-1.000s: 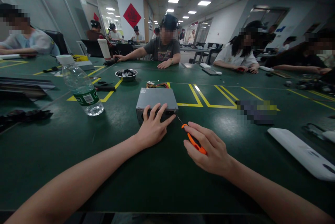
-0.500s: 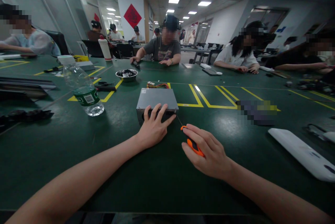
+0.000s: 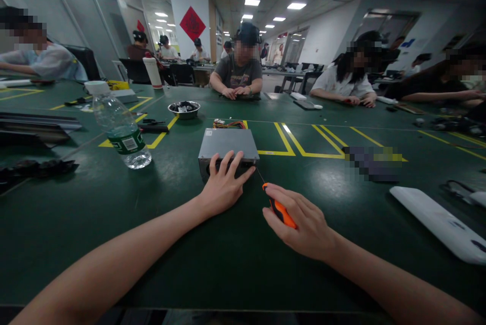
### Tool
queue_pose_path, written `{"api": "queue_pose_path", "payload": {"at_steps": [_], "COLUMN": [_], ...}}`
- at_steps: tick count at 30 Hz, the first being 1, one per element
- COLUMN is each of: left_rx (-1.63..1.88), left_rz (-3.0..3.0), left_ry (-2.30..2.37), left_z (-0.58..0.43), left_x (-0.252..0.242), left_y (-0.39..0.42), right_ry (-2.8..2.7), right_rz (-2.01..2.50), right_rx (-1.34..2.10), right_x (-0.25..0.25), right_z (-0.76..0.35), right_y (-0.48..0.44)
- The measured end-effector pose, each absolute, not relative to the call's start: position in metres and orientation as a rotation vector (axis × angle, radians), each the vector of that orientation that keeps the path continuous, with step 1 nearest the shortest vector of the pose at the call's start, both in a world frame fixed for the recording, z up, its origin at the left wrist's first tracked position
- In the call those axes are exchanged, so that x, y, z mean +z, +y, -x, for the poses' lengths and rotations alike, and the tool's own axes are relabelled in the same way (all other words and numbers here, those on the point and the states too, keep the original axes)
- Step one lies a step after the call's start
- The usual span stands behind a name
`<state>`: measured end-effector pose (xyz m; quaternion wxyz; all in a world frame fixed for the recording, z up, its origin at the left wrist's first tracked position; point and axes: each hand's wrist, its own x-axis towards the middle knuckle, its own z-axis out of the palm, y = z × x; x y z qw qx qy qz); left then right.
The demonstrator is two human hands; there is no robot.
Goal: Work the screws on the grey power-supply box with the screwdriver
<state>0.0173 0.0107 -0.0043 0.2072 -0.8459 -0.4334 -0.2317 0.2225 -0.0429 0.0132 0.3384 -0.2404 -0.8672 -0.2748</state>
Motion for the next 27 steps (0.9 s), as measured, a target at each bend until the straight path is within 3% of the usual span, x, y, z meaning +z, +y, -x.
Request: {"api": "queue_pose_path", "payload": {"at_steps": [20, 27], "left_rx": [-0.602, -0.588], "left_rz": [2.34, 2.331], "left_ry": [-1.208, -1.212], "left_z": [-0.018, -0.018], "left_x": [-0.004, -0.005], "left_y": [0.01, 0.01], "right_ry": [-2.268, -2.312], "right_rz": [0.627, 0.59], "right_rx": [-0.885, -0.788], "right_x": [0.019, 0.023], "right_z": [-0.23, -0.226], "right_y": [-0.04, -0.041]}}
